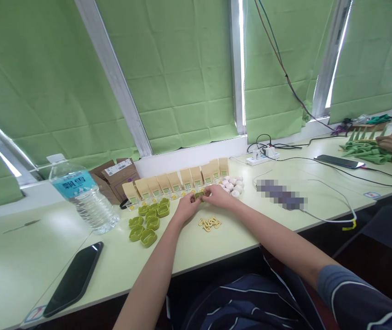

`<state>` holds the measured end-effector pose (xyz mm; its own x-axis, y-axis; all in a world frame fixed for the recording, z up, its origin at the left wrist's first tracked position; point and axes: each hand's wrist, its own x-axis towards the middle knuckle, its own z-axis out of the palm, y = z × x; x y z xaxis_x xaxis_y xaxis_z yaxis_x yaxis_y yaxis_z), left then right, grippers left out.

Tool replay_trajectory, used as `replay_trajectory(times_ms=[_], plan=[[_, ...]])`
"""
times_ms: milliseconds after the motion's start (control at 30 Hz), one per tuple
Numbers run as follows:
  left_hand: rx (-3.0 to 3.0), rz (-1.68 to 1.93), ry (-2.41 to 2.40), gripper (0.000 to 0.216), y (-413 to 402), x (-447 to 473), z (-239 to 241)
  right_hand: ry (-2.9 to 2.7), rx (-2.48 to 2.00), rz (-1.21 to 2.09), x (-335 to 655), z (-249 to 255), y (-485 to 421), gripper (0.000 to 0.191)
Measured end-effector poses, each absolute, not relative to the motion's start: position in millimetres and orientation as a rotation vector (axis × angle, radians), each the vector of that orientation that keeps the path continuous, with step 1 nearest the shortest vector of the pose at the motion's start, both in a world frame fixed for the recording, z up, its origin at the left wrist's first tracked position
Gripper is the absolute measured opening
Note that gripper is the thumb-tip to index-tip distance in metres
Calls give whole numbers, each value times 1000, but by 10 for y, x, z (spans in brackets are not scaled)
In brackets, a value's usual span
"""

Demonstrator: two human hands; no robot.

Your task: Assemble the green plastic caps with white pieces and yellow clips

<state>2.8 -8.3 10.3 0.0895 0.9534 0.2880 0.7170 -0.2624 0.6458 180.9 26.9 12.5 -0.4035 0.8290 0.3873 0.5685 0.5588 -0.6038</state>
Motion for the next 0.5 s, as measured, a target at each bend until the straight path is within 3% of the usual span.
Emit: replay_trajectory(times_ms=[500], plan=[[2039, 977, 1659, 27, -82, 34, 100, -2128, -1109, 508, 1810, 96, 302, 13]])
